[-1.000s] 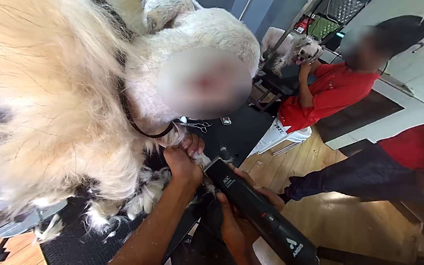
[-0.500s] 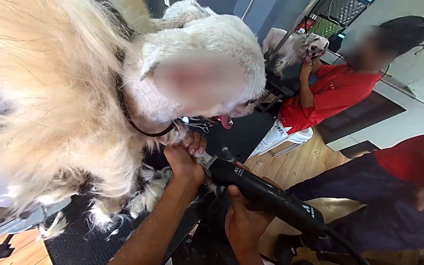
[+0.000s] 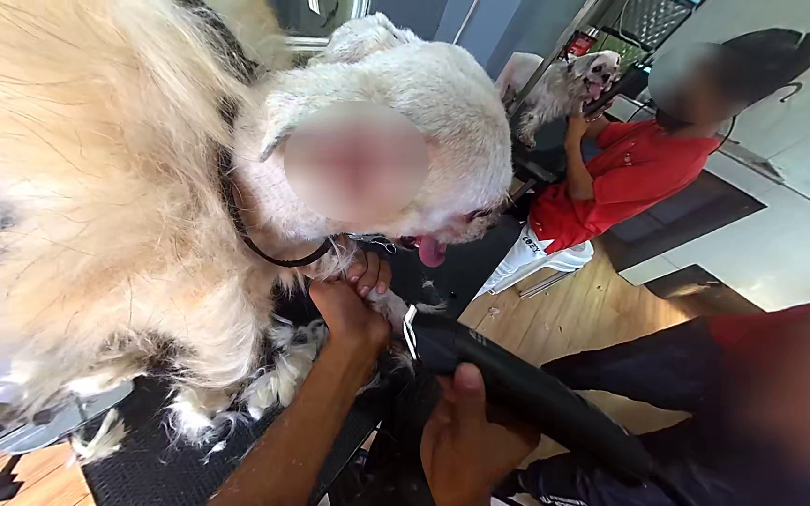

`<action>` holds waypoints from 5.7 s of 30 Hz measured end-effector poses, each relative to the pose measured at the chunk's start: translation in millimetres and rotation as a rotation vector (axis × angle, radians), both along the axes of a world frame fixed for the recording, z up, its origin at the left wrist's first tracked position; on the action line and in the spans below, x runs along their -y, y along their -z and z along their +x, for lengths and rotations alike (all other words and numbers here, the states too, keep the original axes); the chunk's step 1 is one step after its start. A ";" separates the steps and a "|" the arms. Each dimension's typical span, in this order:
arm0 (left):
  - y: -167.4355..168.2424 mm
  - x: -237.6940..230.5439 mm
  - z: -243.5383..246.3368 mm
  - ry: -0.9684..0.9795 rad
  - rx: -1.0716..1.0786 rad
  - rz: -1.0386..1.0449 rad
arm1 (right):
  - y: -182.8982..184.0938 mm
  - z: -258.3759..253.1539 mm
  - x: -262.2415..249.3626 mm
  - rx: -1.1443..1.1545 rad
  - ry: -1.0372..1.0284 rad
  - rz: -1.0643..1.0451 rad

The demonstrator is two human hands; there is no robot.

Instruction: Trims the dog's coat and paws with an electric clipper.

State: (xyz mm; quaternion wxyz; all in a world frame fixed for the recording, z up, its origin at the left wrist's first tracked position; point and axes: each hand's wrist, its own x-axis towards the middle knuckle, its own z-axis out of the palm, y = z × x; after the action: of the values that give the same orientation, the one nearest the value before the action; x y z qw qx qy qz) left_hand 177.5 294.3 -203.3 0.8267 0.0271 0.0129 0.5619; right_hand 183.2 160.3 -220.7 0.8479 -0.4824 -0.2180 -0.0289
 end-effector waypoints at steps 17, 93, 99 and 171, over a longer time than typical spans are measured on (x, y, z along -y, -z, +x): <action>23.2 -9.9 4.6 0.017 0.152 0.191 | 14.3 -19.1 -4.1 -0.005 0.009 0.022; -6.8 6.1 3.8 -0.111 -0.185 0.033 | 10.3 30.6 7.5 0.390 -0.251 -0.070; -8.0 2.9 2.4 -0.131 -0.198 0.040 | -10.9 55.2 18.2 -0.288 -0.605 0.112; -10.2 10.7 3.5 -0.140 -0.248 -0.043 | 0.6 38.0 1.4 0.017 -0.393 0.043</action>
State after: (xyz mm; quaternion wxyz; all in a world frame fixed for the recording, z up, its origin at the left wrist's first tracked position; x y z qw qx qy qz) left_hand 181.0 283.7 -193.1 0.7780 0.0778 0.1286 0.6101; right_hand 221.2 159.0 -221.2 0.8455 -0.4121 -0.3143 0.1286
